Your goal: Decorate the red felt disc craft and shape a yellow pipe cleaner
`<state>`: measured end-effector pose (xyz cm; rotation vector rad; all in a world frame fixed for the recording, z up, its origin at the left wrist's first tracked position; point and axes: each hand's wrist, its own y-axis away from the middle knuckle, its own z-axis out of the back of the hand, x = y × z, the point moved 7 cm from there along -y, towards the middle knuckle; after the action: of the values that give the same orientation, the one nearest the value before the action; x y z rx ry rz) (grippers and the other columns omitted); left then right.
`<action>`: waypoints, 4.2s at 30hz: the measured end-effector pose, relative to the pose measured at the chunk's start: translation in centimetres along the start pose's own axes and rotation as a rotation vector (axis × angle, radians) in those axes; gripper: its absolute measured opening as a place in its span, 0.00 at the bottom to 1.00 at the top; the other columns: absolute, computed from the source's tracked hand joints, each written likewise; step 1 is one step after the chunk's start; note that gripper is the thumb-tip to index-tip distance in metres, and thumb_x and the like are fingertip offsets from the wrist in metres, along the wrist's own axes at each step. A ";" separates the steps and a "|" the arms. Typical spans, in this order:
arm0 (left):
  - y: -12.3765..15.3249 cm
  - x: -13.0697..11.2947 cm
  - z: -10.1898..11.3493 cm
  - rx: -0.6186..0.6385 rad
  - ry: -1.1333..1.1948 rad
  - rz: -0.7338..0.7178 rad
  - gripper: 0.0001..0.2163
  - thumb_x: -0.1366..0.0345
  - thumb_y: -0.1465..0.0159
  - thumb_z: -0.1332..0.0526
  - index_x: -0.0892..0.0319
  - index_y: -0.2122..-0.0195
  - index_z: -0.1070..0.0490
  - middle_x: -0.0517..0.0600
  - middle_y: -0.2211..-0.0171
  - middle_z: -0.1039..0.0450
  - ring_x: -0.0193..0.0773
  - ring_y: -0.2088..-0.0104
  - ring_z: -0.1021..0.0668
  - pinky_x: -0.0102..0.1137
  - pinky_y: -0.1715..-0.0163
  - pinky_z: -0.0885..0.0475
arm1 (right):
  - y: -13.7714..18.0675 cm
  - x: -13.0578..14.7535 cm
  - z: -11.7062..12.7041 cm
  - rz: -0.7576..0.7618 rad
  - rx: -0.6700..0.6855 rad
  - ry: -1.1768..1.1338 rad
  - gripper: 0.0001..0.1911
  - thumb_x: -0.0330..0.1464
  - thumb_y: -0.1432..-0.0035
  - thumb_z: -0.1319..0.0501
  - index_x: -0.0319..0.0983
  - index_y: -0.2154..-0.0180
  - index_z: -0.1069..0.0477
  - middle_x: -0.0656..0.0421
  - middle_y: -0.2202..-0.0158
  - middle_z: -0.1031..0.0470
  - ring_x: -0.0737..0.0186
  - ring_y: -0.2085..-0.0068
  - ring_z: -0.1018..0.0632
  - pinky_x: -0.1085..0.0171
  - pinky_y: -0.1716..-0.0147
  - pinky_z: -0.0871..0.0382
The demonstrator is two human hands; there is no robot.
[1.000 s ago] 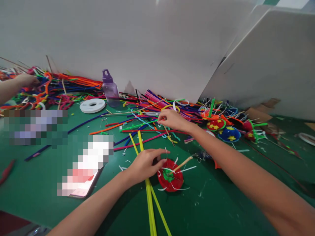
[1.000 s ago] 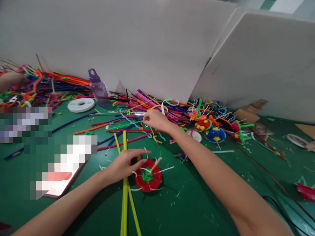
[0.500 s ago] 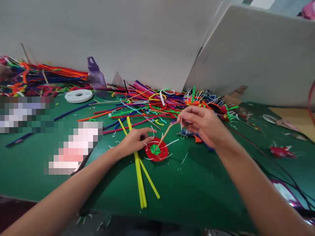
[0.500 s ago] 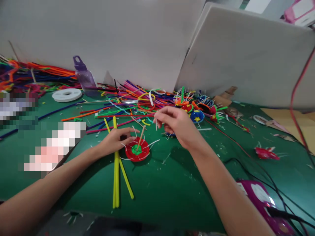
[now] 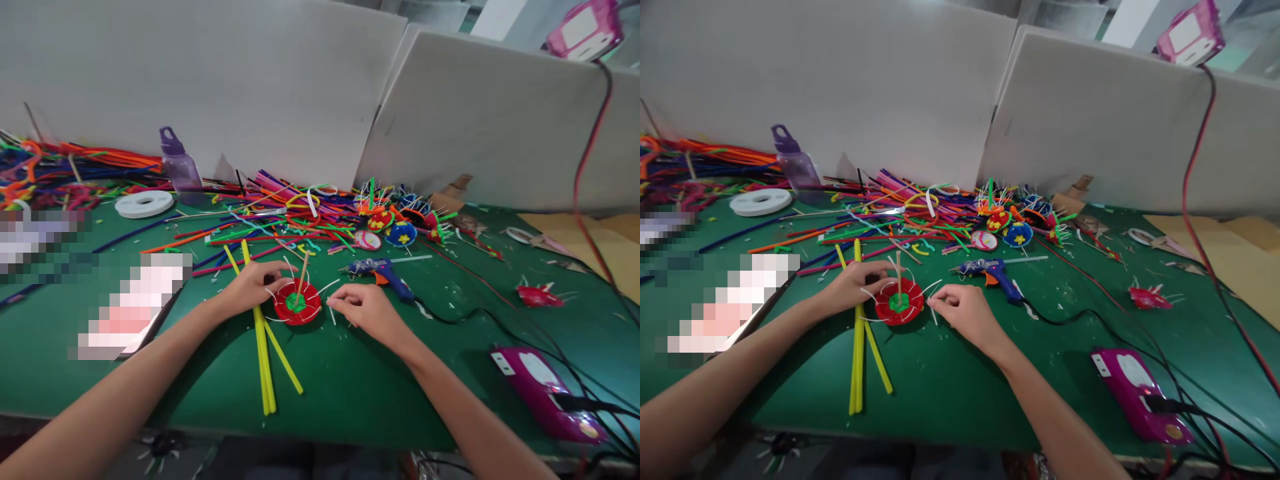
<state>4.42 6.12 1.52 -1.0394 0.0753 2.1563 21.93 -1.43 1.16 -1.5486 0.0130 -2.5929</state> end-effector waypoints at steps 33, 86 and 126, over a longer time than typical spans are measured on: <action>-0.4 1.6 1.9 -0.115 -0.171 0.196 0.19 0.53 0.41 0.43 0.61 0.57 0.24 0.49 0.77 0.26 0.33 0.79 0.32 0.28 0.77 0.37 | -0.3 -4.9 8.3 -0.157 -0.419 1.144 0.27 0.49 0.43 0.45 0.29 0.64 0.30 0.39 0.64 0.30 0.42 0.59 0.29 0.54 0.67 0.33; -0.4 1.3 1.8 -0.106 -0.159 0.144 0.19 0.53 0.39 0.44 0.61 0.55 0.25 0.49 0.77 0.27 0.35 0.77 0.29 0.29 0.75 0.35 | 1.1 0.6 5.7 0.467 -0.521 0.756 0.13 0.35 0.40 0.43 0.37 0.54 0.33 0.51 0.58 0.23 0.54 0.58 0.22 0.56 0.59 0.28; -0.4 2.0 1.9 -0.110 -0.182 0.155 0.19 0.57 0.39 0.44 0.62 0.51 0.28 0.45 0.81 0.32 0.32 0.79 0.34 0.28 0.75 0.37 | 0.7 1.0 4.7 0.431 -0.425 0.761 0.10 0.35 0.39 0.45 0.38 0.61 0.28 0.52 0.63 0.26 0.55 0.58 0.28 0.55 0.58 0.33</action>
<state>2.60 8.22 1.53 -0.9186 -0.0507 2.4103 25.61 -1.95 4.25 -0.4386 0.8948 -2.7141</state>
